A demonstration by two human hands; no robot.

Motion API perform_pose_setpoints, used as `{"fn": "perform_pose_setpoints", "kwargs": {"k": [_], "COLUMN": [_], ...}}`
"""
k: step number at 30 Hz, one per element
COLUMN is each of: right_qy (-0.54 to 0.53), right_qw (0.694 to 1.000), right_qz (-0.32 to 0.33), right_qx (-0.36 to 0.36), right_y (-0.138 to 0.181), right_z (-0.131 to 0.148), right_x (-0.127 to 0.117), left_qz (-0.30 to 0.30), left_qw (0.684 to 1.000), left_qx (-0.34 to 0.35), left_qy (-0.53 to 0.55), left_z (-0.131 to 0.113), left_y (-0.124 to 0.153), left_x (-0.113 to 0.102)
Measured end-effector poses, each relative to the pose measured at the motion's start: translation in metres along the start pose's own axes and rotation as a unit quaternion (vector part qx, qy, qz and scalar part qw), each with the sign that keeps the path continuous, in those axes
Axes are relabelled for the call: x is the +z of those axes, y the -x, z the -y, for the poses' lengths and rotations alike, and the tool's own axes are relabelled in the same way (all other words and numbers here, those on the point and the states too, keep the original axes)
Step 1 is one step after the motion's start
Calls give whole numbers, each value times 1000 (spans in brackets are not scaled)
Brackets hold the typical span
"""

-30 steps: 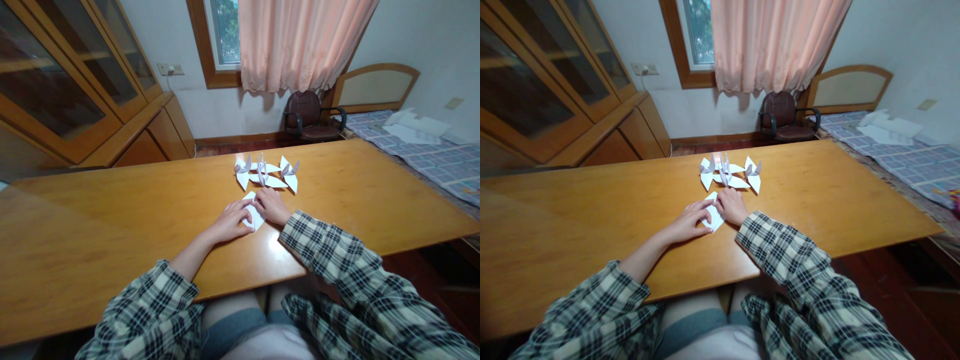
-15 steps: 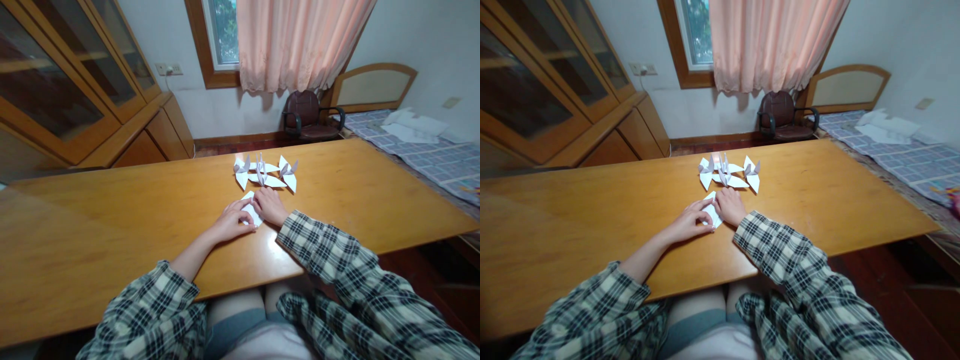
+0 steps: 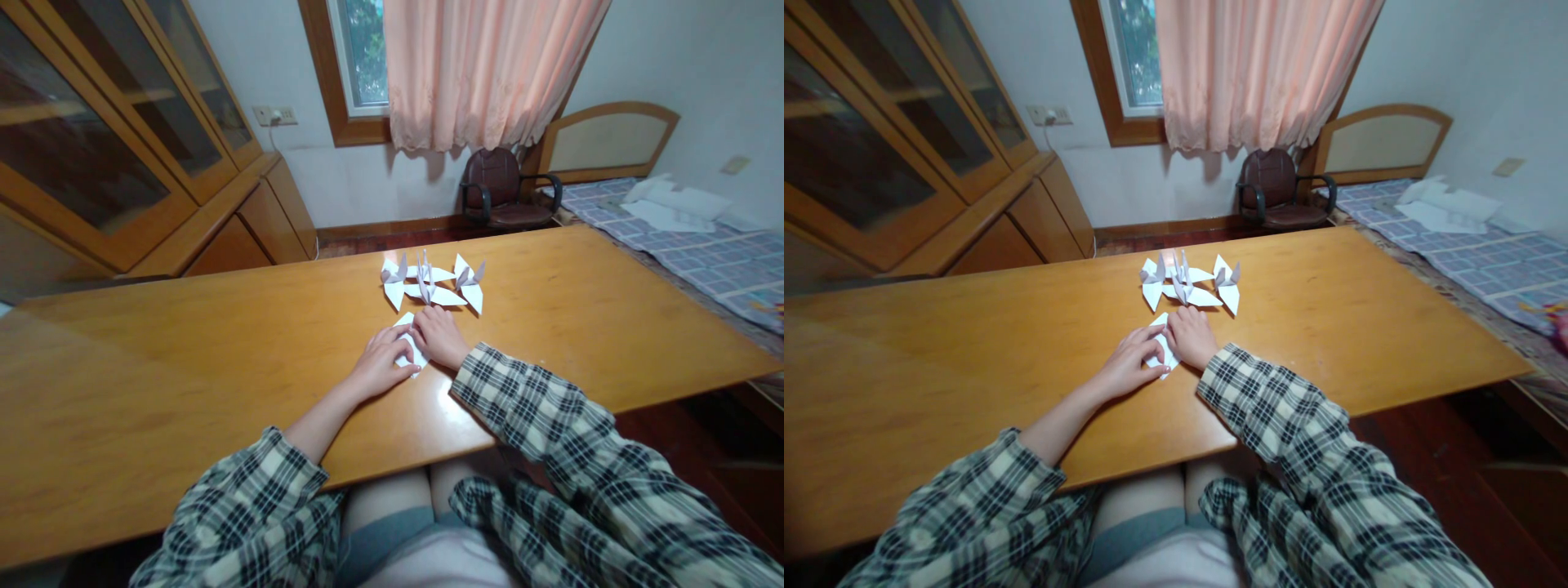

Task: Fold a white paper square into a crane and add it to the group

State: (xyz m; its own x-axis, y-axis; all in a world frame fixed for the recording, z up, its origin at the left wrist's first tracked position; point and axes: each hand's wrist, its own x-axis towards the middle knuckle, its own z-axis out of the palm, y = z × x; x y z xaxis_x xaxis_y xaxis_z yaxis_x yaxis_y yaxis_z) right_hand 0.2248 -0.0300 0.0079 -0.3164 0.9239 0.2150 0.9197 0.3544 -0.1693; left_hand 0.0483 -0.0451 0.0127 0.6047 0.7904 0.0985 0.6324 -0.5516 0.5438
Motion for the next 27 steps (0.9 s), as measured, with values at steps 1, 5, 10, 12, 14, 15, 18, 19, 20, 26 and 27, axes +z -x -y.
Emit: {"fn": "perform_pose_setpoints", "kwargs": {"k": [1, 5, 10, 12, 14, 15, 18, 19, 20, 26, 27], "right_qy": [-1, 0, 5, 7, 6, 5, 4, 5, 5, 1, 1], "right_qw": [1000, 1000, 1000, 1000, 1000, 1000, 1000, 1000, 1000, 1000, 1000], "right_qz": [0, -4, -6, -7, -4, -3, -2, -3, -3, -1, -2], "right_qx": [0, 2, 1, 1, 1, 1, 0, -1, -2, -2, -3], "right_y": [0, 1, 0, 0, 0, 0, 0, 0, 0, -1, -1], "right_z": [0, 0, 0, 0, 0, 0, 0, 0, 0, -1, -1], "right_x": [0, 0, 2, 3, 3, 3, 3, 3, 3, 2, 2], "left_qz": [2, 2, 11, 17, 23, 26, 34, 35, 37, 46, 45], "left_qw": [1000, 1000, 1000, 999, 999, 999, 999, 999, 999, 998, 998], "left_qx": [-2, 5, 17, 21, 22, 22, 23, 23, 24, 20, 19], "left_qy": [1, 2, -17, -18, -13, -10, -4, -1, 1, 39, 42], "left_z": [0, 0, 4, 5, 5, 5, 5, 4, 4, 6, 6], "left_y": [0, 0, 1, 1, 1, 2, 2, 3, 3, 2, 2], "left_x": [0, 0, 1, 1, 0, 0, -1, -2, -3, -9, -9]}}
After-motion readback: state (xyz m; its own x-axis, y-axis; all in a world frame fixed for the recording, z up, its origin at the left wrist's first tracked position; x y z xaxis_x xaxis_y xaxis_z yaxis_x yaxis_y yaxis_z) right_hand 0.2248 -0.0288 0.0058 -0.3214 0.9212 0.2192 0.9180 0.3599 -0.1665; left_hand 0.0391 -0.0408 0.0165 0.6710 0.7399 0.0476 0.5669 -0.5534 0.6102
